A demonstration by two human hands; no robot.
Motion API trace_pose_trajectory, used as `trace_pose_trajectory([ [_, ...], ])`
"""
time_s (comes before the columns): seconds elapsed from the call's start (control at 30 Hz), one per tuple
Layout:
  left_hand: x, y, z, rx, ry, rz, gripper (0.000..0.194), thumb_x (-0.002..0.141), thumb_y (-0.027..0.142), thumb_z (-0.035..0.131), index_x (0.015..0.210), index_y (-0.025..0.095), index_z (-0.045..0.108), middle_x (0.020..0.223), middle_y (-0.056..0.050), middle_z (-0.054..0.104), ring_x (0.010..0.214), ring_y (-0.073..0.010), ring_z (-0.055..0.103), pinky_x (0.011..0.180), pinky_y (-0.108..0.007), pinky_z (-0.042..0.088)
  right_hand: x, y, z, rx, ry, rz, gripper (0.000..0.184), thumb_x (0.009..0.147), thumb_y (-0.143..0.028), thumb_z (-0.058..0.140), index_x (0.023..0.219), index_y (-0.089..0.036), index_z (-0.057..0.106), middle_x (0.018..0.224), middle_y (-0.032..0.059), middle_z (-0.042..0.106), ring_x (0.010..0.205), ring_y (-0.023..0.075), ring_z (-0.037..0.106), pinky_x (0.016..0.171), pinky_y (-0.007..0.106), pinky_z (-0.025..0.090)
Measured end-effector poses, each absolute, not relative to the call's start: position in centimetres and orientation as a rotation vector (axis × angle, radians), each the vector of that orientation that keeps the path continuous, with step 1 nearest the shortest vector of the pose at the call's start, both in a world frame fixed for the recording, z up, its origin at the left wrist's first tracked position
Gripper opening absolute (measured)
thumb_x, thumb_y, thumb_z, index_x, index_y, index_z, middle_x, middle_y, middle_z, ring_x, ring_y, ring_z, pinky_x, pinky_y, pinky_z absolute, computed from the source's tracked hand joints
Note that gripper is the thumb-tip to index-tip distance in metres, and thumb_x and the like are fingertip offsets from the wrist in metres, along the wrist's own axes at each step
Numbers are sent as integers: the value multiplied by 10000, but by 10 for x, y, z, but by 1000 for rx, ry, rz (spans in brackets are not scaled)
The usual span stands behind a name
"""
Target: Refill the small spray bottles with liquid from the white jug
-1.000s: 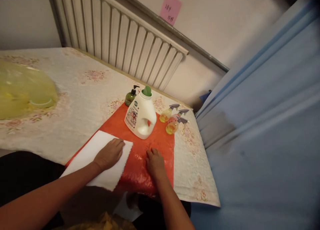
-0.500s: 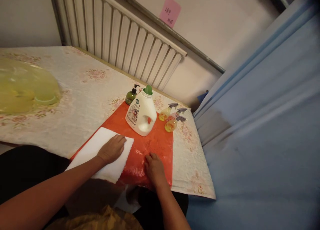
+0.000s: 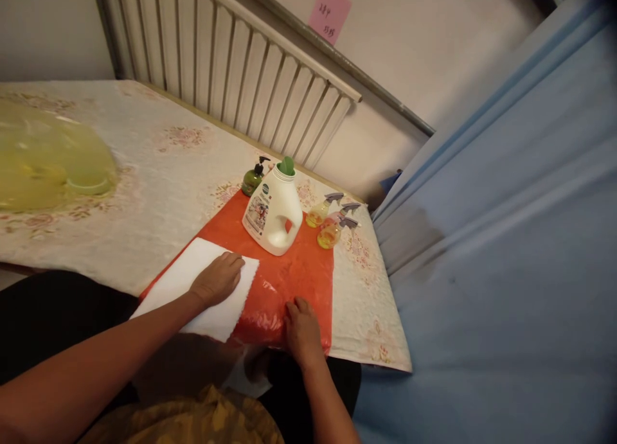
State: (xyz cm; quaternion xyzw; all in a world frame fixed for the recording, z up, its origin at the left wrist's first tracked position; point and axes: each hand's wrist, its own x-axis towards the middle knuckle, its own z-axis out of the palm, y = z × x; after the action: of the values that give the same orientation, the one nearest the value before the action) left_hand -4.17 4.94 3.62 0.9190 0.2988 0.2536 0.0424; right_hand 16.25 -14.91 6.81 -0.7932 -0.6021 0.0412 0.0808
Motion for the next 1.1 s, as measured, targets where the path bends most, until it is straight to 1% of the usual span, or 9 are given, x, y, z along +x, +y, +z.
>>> trace_pose_trajectory([
  [0.13, -41, 50, 35, 2817, 920, 774, 199, 892, 96, 471, 989, 133, 641, 1062, -147, 625, 1022, -282, 557, 926, -432, 485, 160, -156, 70, -2332, -1787, 151, 353, 910, -162, 557, 1237, -199, 683, 1351, 138, 616, 1288, 270, 547, 1120, 409, 402],
  [0.33, -42, 51, 35, 2816, 894, 790, 210, 889, 100, 471, 1000, 132, 646, 1057, -150, 629, 1008, -288, 558, 916, -440, 487, 172, -162, 73, -2387, -1663, 112, 379, 892, -156, 570, 1256, -173, 678, 1388, 151, 590, 1290, 261, 544, 1117, 373, 405],
  [0.5, -42, 50, 36, 2789, 900, 784, 216, 879, 105, 473, 1000, 139, 648, 1056, -150, 629, 1007, -289, 561, 922, -444, 481, 174, -167, 71, -2424, -1658, 122, 369, 893, -151, 564, 1241, -173, 686, 1357, 156, 611, 1266, 279, 560, 1096, 390, 426],
  [0.67, -42, 51, 36, 2760, 888, 764, 229, 879, 105, 466, 1009, 146, 649, 1060, -146, 629, 1017, -289, 556, 935, -451, 470, 166, -174, 67, -2394, -1663, 119, 362, 887, -148, 569, 1223, -198, 692, 1353, 163, 612, 1269, 300, 557, 1079, 446, 438],
  [0.73, -42, 51, 36, 2769, 893, 759, 226, 883, 110, 467, 1014, 147, 647, 1059, -142, 626, 1017, -284, 554, 940, -444, 466, 162, -176, 67, -2364, -1635, 137, 346, 884, -146, 572, 1199, -209, 699, 1325, 153, 630, 1245, 289, 574, 1071, 442, 447],
  [0.87, -41, 53, 37, 2763, 882, 738, 215, 882, 113, 464, 996, 142, 643, 1051, -143, 620, 1016, -279, 552, 941, -433, 466, 152, -177, 71, -2267, -1542, 164, 331, 876, -127, 567, 1173, -200, 693, 1267, 127, 661, 1188, 256, 608, 1052, 396, 466],
  [0.97, -40, 54, 41, 2725, 877, 676, 198, 863, 109, 479, 966, 146, 643, 1036, -135, 625, 998, -271, 561, 941, -425, 473, 143, -172, 74, -2163, -1475, 216, 298, 873, -130, 565, 1136, -188, 694, 1169, 111, 703, 1111, 241, 644, 1005, 375, 494],
  [1.03, -44, 56, 45, 2690, 850, 642, 201, 874, 125, 485, 995, 146, 644, 1075, -132, 631, 1022, -264, 567, 958, -411, 475, 137, -166, 76, -2093, -1428, 291, 276, 871, -144, 576, 1113, -188, 701, 1107, 96, 727, 1039, 228, 673, 951, 353, 518],
  [1.1, -52, 62, 50, 2660, 853, 650, 231, 903, 154, 479, 1071, 143, 637, 1154, -133, 628, 1080, -261, 564, 989, -397, 467, 130, -158, 76, -2037, -1388, 357, 264, 867, -162, 590, 1101, -189, 710, 1074, 86, 743, 986, 216, 692, 908, 336, 532],
])
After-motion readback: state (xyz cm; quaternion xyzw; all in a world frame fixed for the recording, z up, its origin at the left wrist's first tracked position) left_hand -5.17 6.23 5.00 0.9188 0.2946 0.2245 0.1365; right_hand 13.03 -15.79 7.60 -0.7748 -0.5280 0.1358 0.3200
